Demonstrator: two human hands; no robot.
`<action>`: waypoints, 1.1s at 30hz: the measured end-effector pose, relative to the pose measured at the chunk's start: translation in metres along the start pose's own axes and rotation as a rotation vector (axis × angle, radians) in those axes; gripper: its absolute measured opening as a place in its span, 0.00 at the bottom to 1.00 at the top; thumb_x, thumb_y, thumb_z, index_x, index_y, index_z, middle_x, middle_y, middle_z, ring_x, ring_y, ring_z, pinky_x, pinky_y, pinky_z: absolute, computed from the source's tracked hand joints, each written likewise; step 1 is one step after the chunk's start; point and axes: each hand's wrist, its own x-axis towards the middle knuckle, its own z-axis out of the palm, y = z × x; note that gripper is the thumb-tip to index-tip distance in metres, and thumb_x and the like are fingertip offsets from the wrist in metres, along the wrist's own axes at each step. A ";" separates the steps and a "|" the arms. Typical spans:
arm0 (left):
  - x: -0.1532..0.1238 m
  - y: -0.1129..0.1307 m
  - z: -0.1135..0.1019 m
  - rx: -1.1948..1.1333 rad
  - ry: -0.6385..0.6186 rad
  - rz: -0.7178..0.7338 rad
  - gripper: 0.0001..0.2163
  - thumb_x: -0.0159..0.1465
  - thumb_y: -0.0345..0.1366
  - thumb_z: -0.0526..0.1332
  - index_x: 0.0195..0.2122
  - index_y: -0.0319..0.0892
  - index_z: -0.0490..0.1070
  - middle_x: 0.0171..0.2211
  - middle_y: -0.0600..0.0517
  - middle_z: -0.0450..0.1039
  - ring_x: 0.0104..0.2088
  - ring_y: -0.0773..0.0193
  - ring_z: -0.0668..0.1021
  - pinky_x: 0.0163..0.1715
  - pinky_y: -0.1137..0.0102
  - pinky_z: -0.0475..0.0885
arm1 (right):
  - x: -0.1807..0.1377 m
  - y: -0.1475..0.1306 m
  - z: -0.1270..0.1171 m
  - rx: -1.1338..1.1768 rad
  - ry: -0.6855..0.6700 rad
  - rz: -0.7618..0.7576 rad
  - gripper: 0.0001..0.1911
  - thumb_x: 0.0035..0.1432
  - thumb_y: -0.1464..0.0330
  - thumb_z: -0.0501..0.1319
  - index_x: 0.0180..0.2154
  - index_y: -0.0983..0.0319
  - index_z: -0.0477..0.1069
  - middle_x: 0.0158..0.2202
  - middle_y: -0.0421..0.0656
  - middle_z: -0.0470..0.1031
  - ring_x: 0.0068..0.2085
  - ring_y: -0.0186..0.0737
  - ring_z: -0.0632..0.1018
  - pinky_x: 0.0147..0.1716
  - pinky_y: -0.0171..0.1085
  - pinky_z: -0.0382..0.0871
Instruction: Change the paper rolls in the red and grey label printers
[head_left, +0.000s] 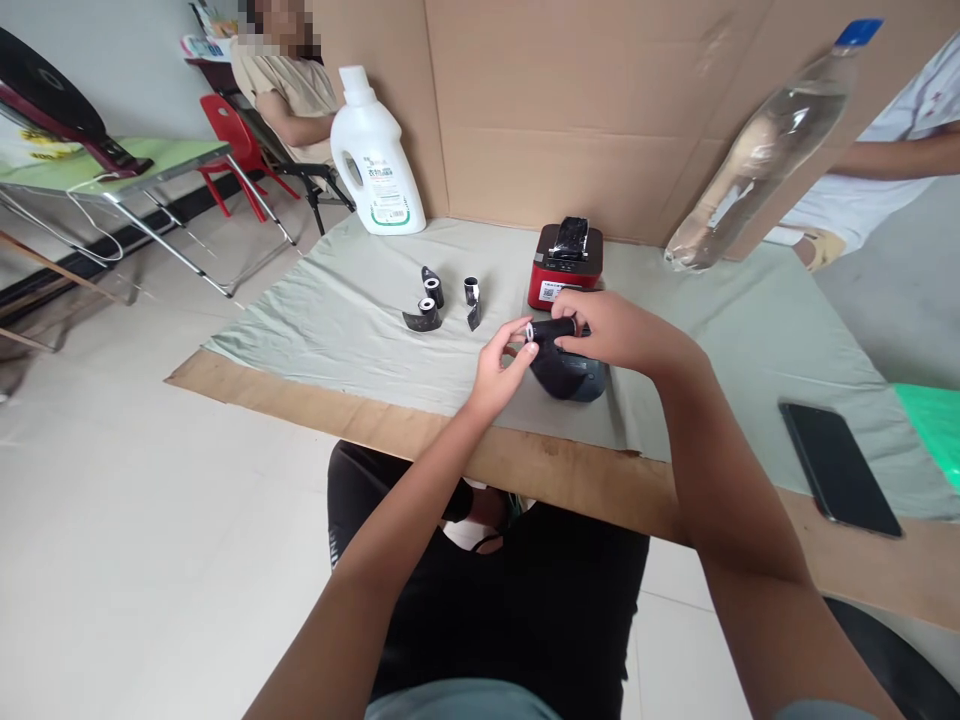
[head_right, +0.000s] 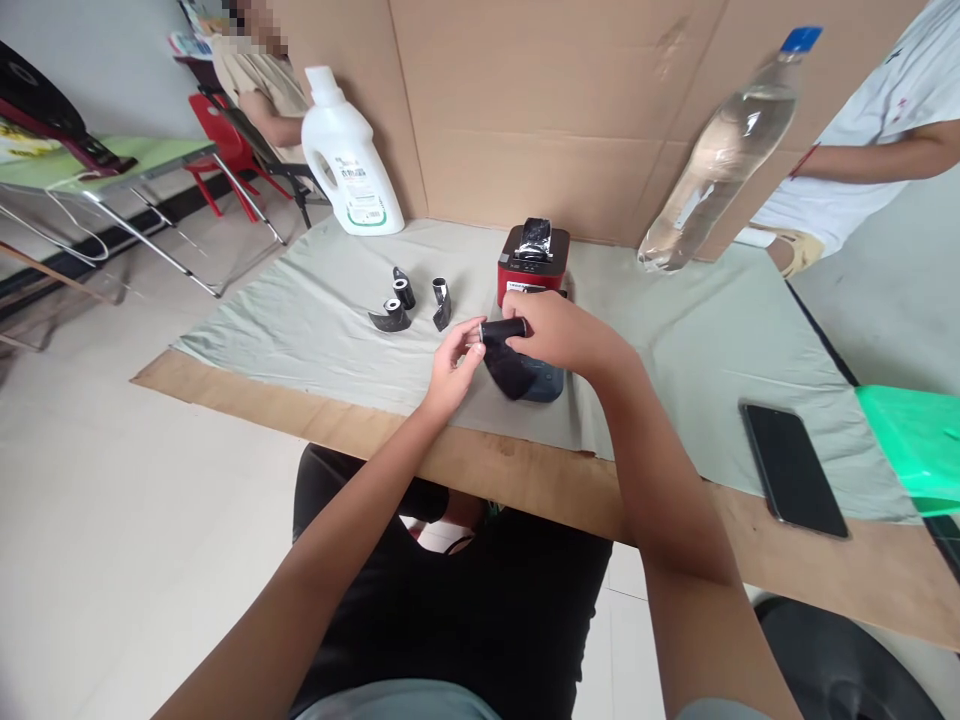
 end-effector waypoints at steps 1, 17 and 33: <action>0.000 0.000 -0.001 0.015 0.022 0.013 0.24 0.67 0.57 0.65 0.53 0.43 0.78 0.46 0.46 0.83 0.46 0.58 0.83 0.46 0.66 0.77 | 0.002 -0.001 0.003 0.024 -0.003 -0.026 0.06 0.55 0.70 0.66 0.36 0.57 0.72 0.32 0.41 0.75 0.33 0.43 0.72 0.33 0.40 0.59; 0.004 -0.010 -0.010 -0.156 0.149 -0.026 0.24 0.64 0.59 0.68 0.50 0.45 0.80 0.29 0.54 0.74 0.33 0.65 0.79 0.40 0.67 0.78 | 0.027 0.017 0.036 0.574 0.013 -0.049 0.12 0.59 0.63 0.68 0.44 0.58 0.75 0.33 0.37 0.75 0.34 0.38 0.76 0.36 0.38 0.69; 0.005 -0.021 -0.013 -0.100 0.079 -0.012 0.27 0.64 0.57 0.69 0.57 0.45 0.76 0.57 0.42 0.80 0.55 0.52 0.83 0.58 0.56 0.78 | 0.028 0.013 0.046 0.549 0.039 -0.050 0.14 0.57 0.64 0.67 0.46 0.58 0.79 0.37 0.41 0.83 0.40 0.44 0.81 0.44 0.42 0.74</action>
